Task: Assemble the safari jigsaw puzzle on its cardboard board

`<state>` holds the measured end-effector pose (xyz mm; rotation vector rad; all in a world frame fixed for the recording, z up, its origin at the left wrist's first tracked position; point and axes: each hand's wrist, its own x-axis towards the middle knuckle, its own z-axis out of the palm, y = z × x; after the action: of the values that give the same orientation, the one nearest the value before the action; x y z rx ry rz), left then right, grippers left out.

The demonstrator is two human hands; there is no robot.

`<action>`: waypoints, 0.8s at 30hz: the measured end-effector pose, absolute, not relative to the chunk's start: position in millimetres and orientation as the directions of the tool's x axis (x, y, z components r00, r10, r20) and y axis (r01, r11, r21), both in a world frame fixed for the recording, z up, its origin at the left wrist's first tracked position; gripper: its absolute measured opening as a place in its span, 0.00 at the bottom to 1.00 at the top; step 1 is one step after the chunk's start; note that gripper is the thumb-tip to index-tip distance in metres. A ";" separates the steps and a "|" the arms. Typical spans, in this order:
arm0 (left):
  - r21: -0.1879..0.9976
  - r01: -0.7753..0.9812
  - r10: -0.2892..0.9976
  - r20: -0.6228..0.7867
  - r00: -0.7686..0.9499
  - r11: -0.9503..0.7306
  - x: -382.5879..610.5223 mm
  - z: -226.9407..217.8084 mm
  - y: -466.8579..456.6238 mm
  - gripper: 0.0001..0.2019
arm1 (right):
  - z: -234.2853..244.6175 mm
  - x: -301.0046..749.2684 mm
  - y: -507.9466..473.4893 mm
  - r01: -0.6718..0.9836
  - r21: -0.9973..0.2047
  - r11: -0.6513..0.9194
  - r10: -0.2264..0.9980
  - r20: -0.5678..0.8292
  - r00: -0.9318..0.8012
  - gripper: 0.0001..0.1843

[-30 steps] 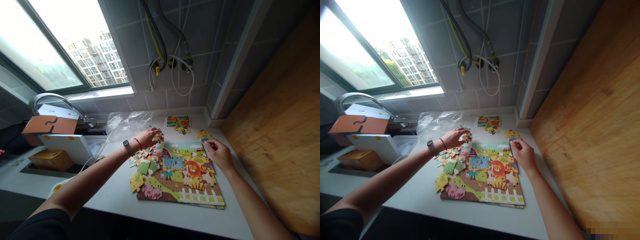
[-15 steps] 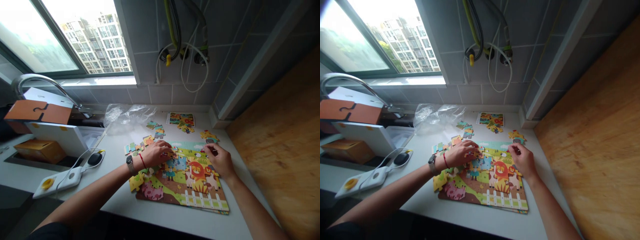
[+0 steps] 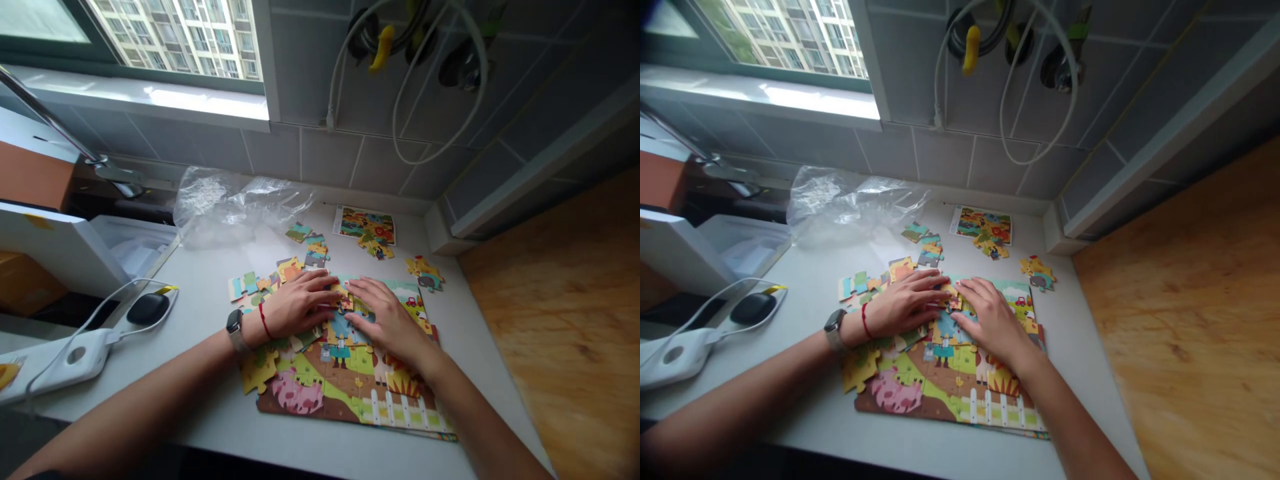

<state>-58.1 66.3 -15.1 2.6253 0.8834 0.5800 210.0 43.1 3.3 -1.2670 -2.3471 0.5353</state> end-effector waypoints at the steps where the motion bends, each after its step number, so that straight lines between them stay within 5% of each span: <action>1: 0.405 0.504 0.627 0.270 0.731 -0.763 -58.9 -15.4 65.7 0.18 | 1.4 208.7 43.5 0.677 -0.522 0.518 0.845 0.193 -0.498 0.25; 8: 0.431 0.510 0.647 0.274 0.712 -0.744 -66.2 -14.9 65.3 0.23 | 4.3 209.6 41.4 0.620 -0.590 0.517 0.849 0.259 -0.461 0.21; 18: 0.323 0.513 0.597 0.274 0.754 -0.795 -73.2 -4.8 67.1 0.15 | 15.7 222.8 35.5 0.526 -0.618 0.584 0.784 0.263 -0.562 0.20; 24: 0.348 0.503 0.601 0.295 0.742 -0.791 -84.5 -4.0 72.3 0.22 | 20.0 217.8 29.5 0.486 -0.625 0.611 0.750 0.260 -0.608 0.25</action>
<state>-84.5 72.3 -4.0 2.6980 0.8703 0.5812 217.8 29.5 20.0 -0.9746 -2.3308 0.6925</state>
